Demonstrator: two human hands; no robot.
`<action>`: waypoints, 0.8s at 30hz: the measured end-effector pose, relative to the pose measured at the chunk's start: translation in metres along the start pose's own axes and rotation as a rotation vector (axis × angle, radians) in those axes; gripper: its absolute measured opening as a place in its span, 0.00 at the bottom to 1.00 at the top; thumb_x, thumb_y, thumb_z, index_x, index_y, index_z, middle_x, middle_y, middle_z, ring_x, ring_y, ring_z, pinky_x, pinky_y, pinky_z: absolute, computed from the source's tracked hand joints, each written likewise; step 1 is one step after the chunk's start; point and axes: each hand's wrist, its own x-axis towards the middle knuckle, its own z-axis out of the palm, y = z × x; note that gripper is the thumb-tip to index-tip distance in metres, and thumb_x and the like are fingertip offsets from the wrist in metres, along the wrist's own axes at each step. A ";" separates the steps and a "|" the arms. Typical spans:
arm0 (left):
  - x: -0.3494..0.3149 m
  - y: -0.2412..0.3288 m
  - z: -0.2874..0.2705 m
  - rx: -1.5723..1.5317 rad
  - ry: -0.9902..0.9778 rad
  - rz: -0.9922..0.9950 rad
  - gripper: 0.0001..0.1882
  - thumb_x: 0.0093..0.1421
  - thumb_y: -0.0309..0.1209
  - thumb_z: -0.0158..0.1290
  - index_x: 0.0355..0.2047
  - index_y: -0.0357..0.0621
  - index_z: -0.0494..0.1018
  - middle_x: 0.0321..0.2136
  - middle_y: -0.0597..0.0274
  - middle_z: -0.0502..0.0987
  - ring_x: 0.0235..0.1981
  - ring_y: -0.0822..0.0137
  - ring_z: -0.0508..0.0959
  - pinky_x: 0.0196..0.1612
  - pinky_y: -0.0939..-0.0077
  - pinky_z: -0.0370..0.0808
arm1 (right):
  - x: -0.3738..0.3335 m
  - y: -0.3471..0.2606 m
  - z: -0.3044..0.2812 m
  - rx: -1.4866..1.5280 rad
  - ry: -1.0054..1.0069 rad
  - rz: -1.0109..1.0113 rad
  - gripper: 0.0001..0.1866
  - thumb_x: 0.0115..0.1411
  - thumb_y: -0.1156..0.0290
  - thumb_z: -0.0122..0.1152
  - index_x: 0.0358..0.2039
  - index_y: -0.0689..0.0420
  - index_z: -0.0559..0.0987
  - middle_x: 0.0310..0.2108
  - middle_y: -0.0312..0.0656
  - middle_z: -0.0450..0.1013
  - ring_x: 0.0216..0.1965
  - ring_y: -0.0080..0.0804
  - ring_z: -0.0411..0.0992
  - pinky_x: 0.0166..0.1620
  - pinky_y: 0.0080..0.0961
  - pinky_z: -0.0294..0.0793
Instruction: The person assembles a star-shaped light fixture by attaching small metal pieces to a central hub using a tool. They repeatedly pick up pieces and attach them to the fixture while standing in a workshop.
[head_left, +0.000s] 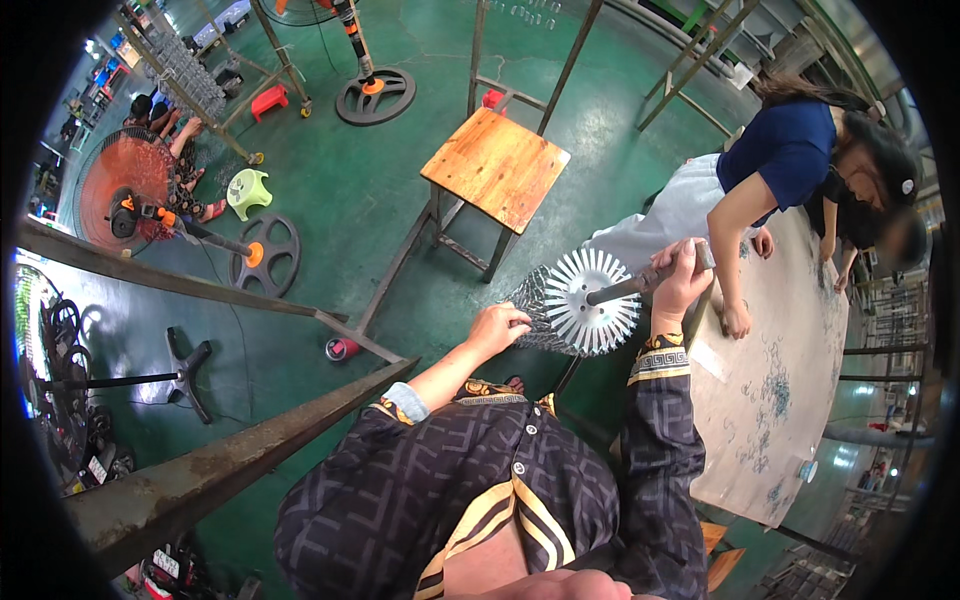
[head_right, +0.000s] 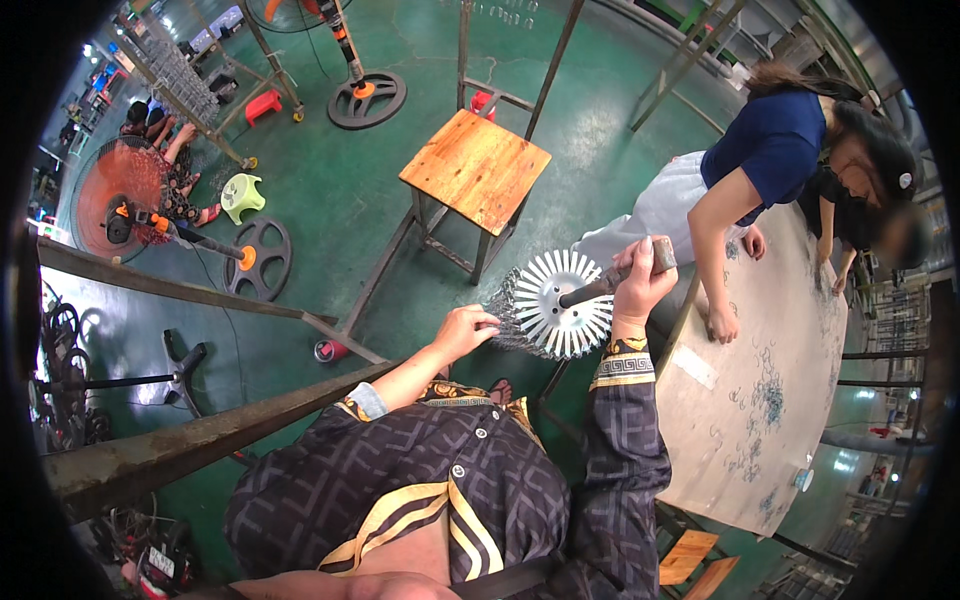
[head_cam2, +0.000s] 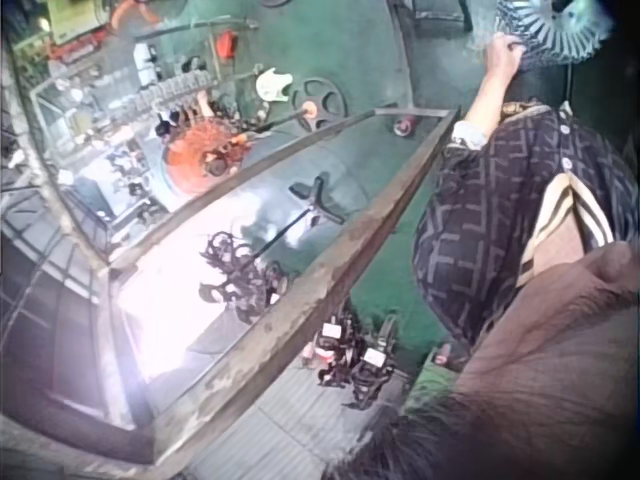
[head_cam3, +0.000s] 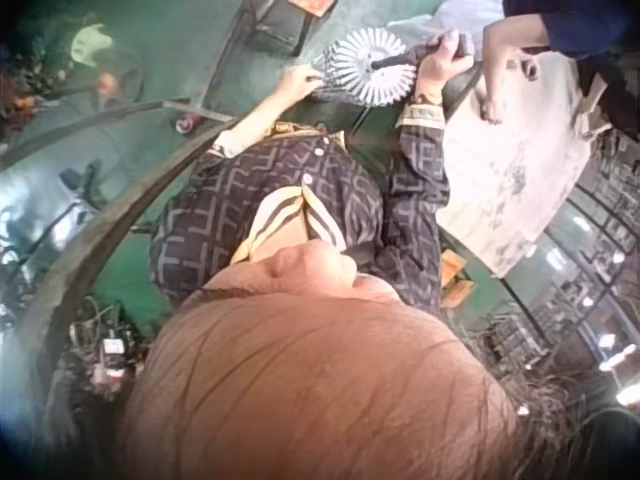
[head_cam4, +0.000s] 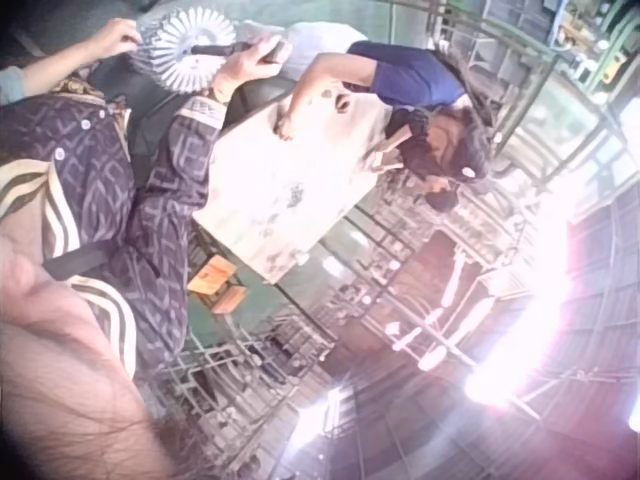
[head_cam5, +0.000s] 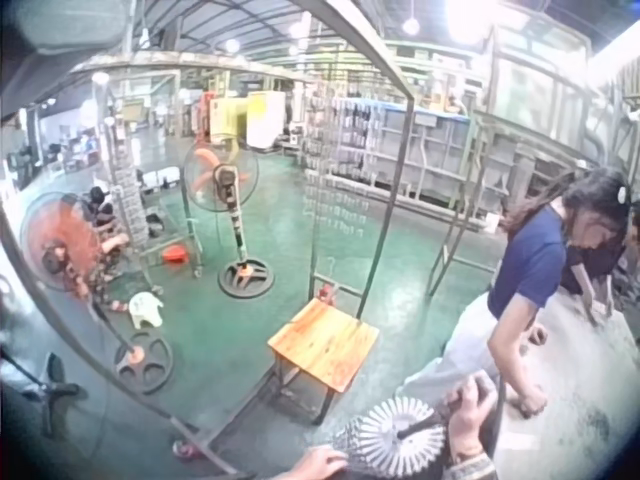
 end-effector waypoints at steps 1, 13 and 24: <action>0.001 0.002 0.002 0.030 -0.009 0.007 0.10 0.47 0.32 0.61 0.32 0.48 0.80 0.23 0.61 0.75 0.26 0.62 0.76 0.31 0.70 0.72 | 0.000 0.000 0.000 -0.009 0.010 -0.002 0.12 0.61 0.70 0.50 0.22 0.60 0.66 0.14 0.34 0.61 0.17 0.20 0.60 0.24 0.22 0.68; 0.014 -0.009 0.028 0.150 0.040 0.099 0.11 0.46 0.33 0.61 0.33 0.51 0.79 0.23 0.62 0.75 0.30 0.58 0.76 0.35 0.65 0.73 | -0.007 -0.005 -0.002 -0.019 0.070 0.029 0.11 0.61 0.70 0.50 0.24 0.59 0.65 0.15 0.35 0.62 0.17 0.21 0.61 0.24 0.23 0.68; 0.022 -0.024 0.050 0.069 0.026 0.159 0.09 0.47 0.32 0.59 0.31 0.49 0.79 0.28 0.62 0.78 0.30 0.57 0.78 0.36 0.66 0.74 | -0.004 0.001 -0.014 -0.021 0.081 0.020 0.11 0.61 0.70 0.48 0.24 0.60 0.65 0.15 0.35 0.61 0.16 0.21 0.61 0.25 0.24 0.68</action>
